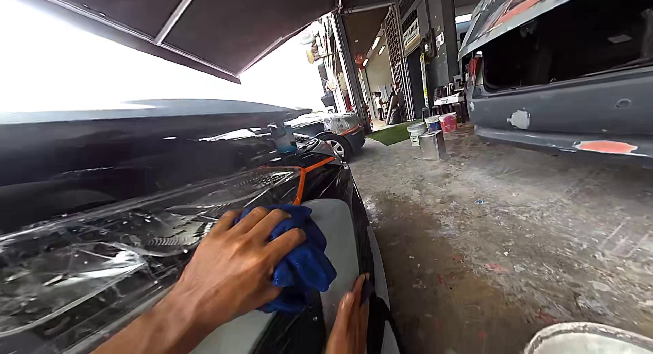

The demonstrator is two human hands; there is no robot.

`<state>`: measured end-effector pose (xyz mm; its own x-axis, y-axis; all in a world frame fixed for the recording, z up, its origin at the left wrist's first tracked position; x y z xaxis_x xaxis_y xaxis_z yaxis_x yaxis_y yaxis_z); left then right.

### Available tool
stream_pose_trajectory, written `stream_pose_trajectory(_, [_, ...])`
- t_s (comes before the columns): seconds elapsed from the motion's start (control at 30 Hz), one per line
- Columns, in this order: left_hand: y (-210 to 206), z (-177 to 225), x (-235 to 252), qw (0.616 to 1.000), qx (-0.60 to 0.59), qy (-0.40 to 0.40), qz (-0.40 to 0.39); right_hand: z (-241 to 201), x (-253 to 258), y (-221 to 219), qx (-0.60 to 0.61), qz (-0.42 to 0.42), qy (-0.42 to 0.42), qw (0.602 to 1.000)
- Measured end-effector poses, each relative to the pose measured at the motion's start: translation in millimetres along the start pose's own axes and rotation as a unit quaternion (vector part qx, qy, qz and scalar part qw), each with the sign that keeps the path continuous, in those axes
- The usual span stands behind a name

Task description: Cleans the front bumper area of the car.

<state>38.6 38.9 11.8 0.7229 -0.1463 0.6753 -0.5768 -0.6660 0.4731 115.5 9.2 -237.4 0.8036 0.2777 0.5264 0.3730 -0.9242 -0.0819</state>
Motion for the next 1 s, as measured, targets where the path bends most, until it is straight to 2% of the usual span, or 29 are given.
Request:
stream_pose_trajectory(0.03, [3, 2, 0, 1.0, -0.009, -0.002, -0.014, 9, 11, -2, 0.0, 0.004, -0.019, 1.0])
stream_pose_trajectory(0.07, [6, 3, 0, 0.999, -0.016, -0.005, -0.028, 15, 0, -2, -0.008, -0.001, -0.028, 1.0])
stream_pose_trajectory(0.13, [7, 4, 1, 0.999, -0.024, -0.01, -0.042, 21, -68, 5, -0.044, -0.003, -0.045, 0.998])
stream_pose_trajectory(0.2, [8, 3, 3, 0.998, -0.023, -0.006, -0.049, 29, -139, 11, -0.063, -0.017, -0.097, 0.993])
stream_pose_trajectory(0.23, [9, 3, 3, 0.998, -0.022, -0.004, -0.056, 27, -151, 11, -0.065, -0.025, -0.119, 0.99])
stream_pose_trajectory(0.3, [11, 2, 5, 0.997, -0.024, -0.005, -0.076, 9, -112, 7, -0.062, -0.015, -0.139, 0.988])
stream_pose_trajectory(0.37, [10, -1, 4, 0.995, -0.026, -0.001, -0.097, -6, -43, 1, -0.047, -0.01, -0.11, 0.993])
stream_pose_trajectory(0.43, [6, -8, 1, 0.993, -0.031, 0.002, -0.11, -6, -13, -5, -0.039, -0.02, -0.097, 0.994])
stream_pose_trajectory(0.47, [2, -12, -1, 0.993, -0.039, 0.004, -0.113, 0, -24, -4, -0.046, -0.017, -0.091, 0.995])
stream_pose_trajectory(0.6, [2, -12, -1, 0.993, -0.038, 0.013, -0.111, 29, -142, 16, -0.09, -0.001, -0.102, 0.991])
stream_pose_trajectory(0.63, [4, -10, 1, 0.993, -0.033, 0.014, -0.111, 25, -140, 15, -0.081, -0.01, -0.108, 0.991])
stream_pose_trajectory(0.77, [2, -15, 0, 0.994, -0.032, 0.014, -0.108, -12, -35, -3, -0.056, -0.006, -0.066, 0.996])
stream_pose_trajectory(0.8, [0, -17, 0, 0.994, -0.034, 0.014, -0.107, -14, -29, -6, -0.05, -0.016, -0.065, 0.996])
stream_pose_trajectory(0.83, [0, -18, -1, 0.993, -0.036, 0.015, -0.111, -14, -43, -6, -0.05, -0.021, -0.058, 0.997])
stream_pose_trajectory(0.93, [2, -14, 2, 0.993, -0.034, 0.015, -0.114, -20, -137, 7, -0.055, -0.042, -0.004, 0.998])
stream_pose_trajectory(1.0, [2, -15, 3, 0.993, -0.029, 0.018, -0.113, -17, -152, 11, -0.047, -0.078, -0.006, 0.996])
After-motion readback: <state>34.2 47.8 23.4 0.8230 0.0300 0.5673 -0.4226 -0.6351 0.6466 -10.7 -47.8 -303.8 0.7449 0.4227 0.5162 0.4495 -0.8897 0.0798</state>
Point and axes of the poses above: each hand's wrist, its own x-axis towards the middle knuckle, its own y-axis out of the back of the hand, z = x × y, the point moved 5 cm from there along x, towards the middle knuckle, and after that the axes turned 11 degrees about y, right-handed, at the moved point
